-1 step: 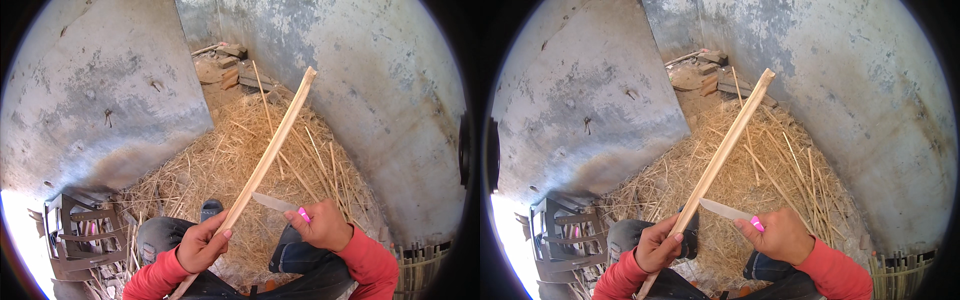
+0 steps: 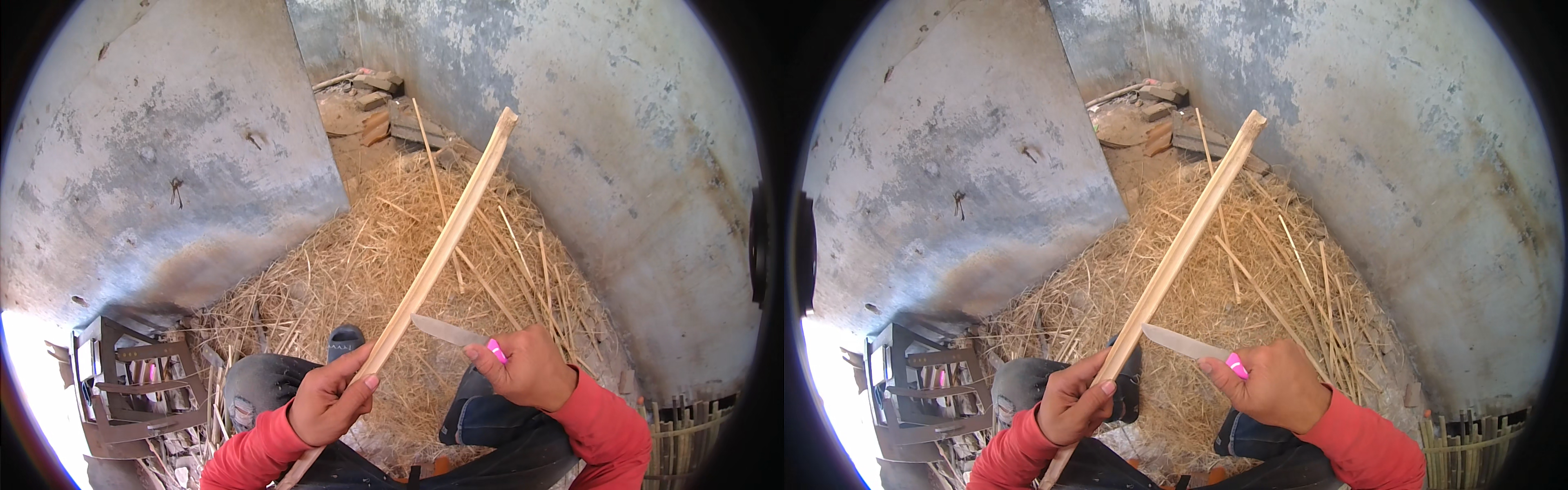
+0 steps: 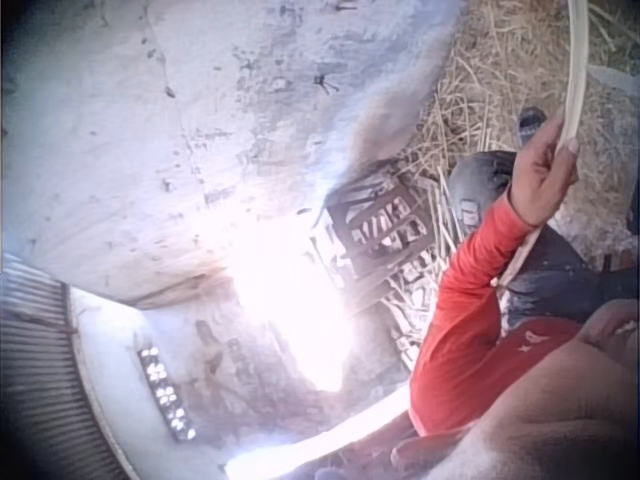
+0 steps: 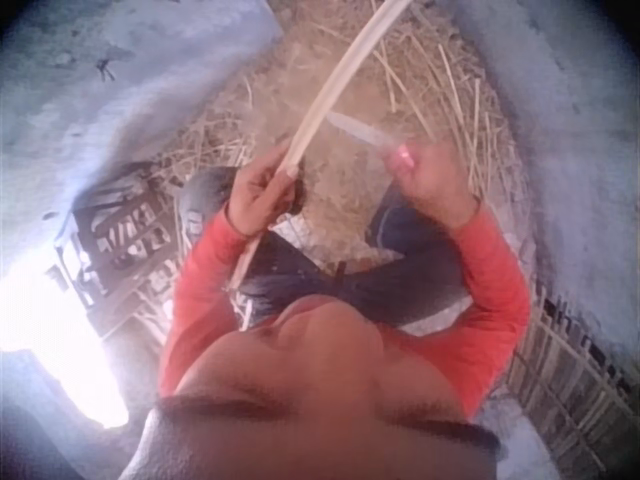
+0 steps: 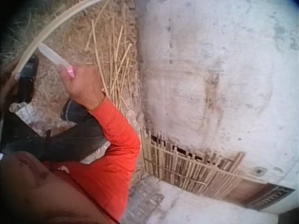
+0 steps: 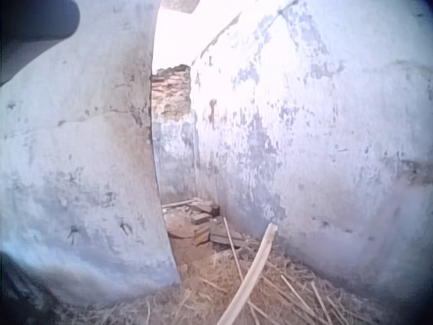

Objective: The person whittles a long strip of wood using a small knife, shaving off thin layers to smooth the surface while sitting over hay.

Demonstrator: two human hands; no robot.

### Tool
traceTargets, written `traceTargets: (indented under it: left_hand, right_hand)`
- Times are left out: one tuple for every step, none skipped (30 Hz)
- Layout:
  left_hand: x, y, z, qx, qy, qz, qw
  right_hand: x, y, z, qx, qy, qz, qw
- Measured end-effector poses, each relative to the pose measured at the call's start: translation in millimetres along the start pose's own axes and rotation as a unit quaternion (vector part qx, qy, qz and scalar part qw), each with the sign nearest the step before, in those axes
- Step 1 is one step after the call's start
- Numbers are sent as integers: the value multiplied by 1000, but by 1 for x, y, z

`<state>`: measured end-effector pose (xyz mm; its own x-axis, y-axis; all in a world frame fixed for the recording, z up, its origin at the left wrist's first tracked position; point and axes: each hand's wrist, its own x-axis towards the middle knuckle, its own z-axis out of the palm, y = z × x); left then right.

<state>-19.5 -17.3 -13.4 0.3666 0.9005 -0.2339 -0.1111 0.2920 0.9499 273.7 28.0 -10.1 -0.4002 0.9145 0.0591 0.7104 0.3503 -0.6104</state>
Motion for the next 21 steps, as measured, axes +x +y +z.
traceTargets:
  left_hand:
    - [0,0,0,-4,-2,-1,1000]
    - [1,-1,0,-1,-5,-3,1000]
    - [1,-2,0,3,-8,-4,1000]
    - [0,-3,0,8,-7,-4,1000]
    - [-1,-4,0,12,-8,-7,1000]
    - [-2,-5,-1,17,-8,-9,1000]
    - [-2,-5,-1,21,-12,-11,1000]
    - [-2,-6,-2,19,-12,-10,1000]
    - [-2,-6,-3,18,-13,-10,1000]
    - [-2,-5,-2,17,-14,-11,1000]
    - [-1,-4,-2,7,-13,-13,1000]
    - [0,-1,-1,-2,-12,-15,1000]
    - [-1,0,-1,-10,-6,-19,1000]
    - [-2,0,-2,-4,-8,-22,1000]
    - [-3,0,-2,2,-9,-26,1000]
    - [-3,0,-2,6,-14,-25,1000]
    - [-3,-1,-2,11,-13,-24,1000]
    - [-3,0,-3,16,-11,-22,1000]
    - [-3,0,-4,22,-10,-24,999]
    - [-3,0,-4,12,-8,-25,1000]
    - [-3,1,-4,1,-6,-27,1000]
  right_hand:
    - [0,0,-1,-12,0,-5,1000]
    - [-1,1,0,-3,7,6,1000]
    - [-2,3,1,6,13,17,1000]
    - [-1,4,2,17,19,25,999]
    - [2,5,-2,13,27,49,998]
    - [7,5,-10,10,34,73,997]
    - [10,5,-15,3,44,99,994]
    - [9,5,-14,0,41,76,996]
    - [7,4,-11,-3,38,52,998]
    - [4,4,-9,-6,35,29,999]
    - [1,4,-7,-3,33,23,999]
    - [-1,4,-4,1,30,16,999]
    - [-1,4,-1,8,25,7,1000]
    - [4,5,-4,20,40,43,998]
    - [11,5,-12,32,55,79,995]
    - [14,5,-19,38,71,115,990]
    - [11,4,-16,19,49,80,995]
    - [5,4,-10,0,27,45,999]
    - [1,3,-6,-17,6,11,1000]
    - [2,2,-5,-17,12,20,1000]
    - [4,0,-4,-16,19,29,999]
